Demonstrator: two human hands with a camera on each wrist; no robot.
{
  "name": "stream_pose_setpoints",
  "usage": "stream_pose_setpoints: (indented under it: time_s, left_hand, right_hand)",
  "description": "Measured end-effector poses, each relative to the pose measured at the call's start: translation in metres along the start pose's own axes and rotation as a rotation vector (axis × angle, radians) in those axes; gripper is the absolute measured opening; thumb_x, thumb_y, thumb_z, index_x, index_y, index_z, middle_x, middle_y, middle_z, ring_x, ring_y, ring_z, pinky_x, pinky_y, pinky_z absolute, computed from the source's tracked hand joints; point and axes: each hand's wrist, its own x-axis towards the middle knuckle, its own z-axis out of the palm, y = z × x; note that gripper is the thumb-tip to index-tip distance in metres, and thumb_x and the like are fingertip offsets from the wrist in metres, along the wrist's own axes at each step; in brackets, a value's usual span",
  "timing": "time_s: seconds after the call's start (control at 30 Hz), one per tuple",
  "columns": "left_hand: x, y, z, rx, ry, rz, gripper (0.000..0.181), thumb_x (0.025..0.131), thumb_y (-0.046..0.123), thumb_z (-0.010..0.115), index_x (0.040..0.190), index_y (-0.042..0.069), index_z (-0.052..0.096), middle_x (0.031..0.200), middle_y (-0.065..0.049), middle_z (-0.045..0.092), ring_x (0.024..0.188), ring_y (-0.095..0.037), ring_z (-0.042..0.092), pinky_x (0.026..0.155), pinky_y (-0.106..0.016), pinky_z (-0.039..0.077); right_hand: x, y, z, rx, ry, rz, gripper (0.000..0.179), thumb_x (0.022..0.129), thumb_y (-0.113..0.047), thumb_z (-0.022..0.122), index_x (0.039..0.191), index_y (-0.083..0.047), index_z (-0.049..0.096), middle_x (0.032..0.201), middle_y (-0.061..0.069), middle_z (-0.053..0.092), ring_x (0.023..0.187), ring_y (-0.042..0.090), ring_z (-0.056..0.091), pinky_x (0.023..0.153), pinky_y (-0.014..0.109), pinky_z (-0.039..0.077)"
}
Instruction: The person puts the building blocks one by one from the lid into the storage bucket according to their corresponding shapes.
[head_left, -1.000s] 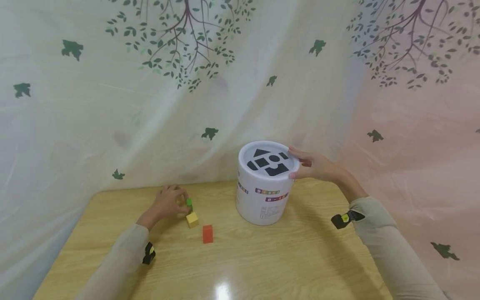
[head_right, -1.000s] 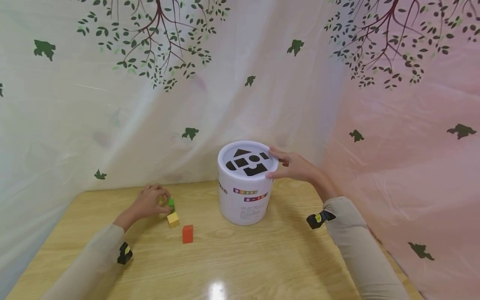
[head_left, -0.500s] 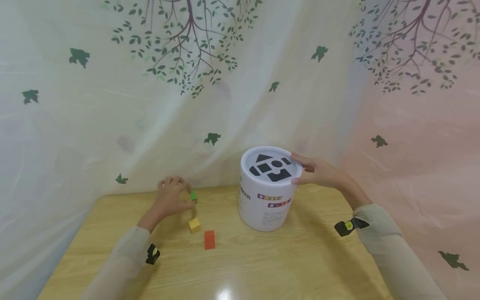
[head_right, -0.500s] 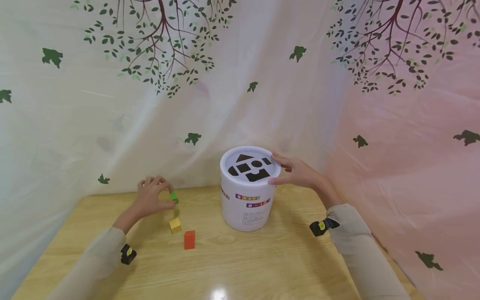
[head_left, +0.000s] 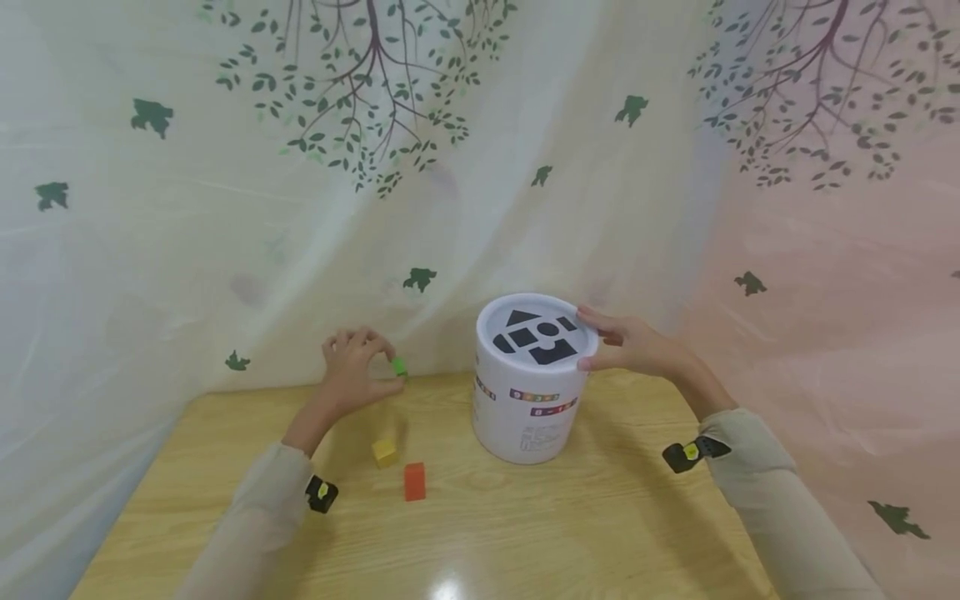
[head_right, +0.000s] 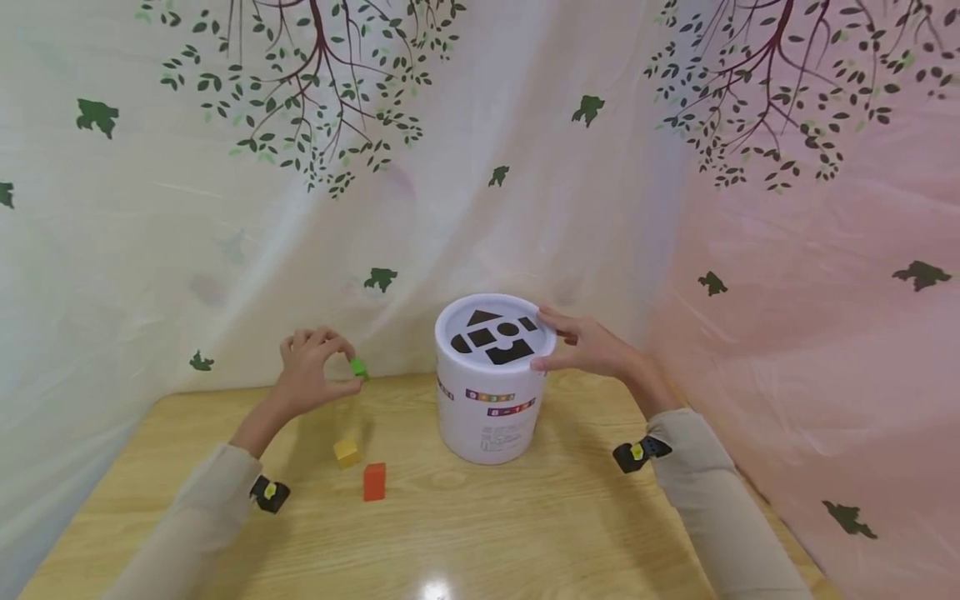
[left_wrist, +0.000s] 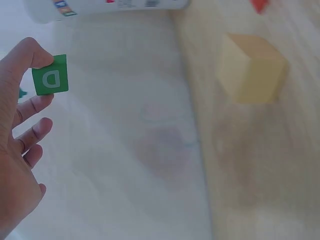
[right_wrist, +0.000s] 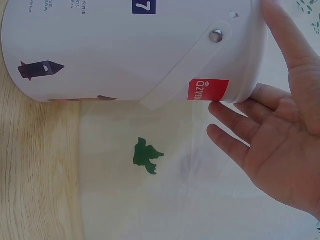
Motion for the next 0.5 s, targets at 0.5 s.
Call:
stream_pose_setpoints:
  time_s: [0.5]
  left_hand:
    - [0.055,0.064,-0.015,-0.101,0.055,0.017,0.036,0.077,0.037,0.079,0.099,0.016,0.062,0.12,-0.008,0.054,0.122,-0.036,0.034,0.105,-0.061,0.017]
  right_hand:
    - [-0.001,-0.002,0.002,-0.004,0.0,-0.005,0.096,0.087,-0.042,0.08,0.162,-0.016,0.026,0.17,0.01,0.019,0.147,0.048,0.035,0.114,0.062,0.035]
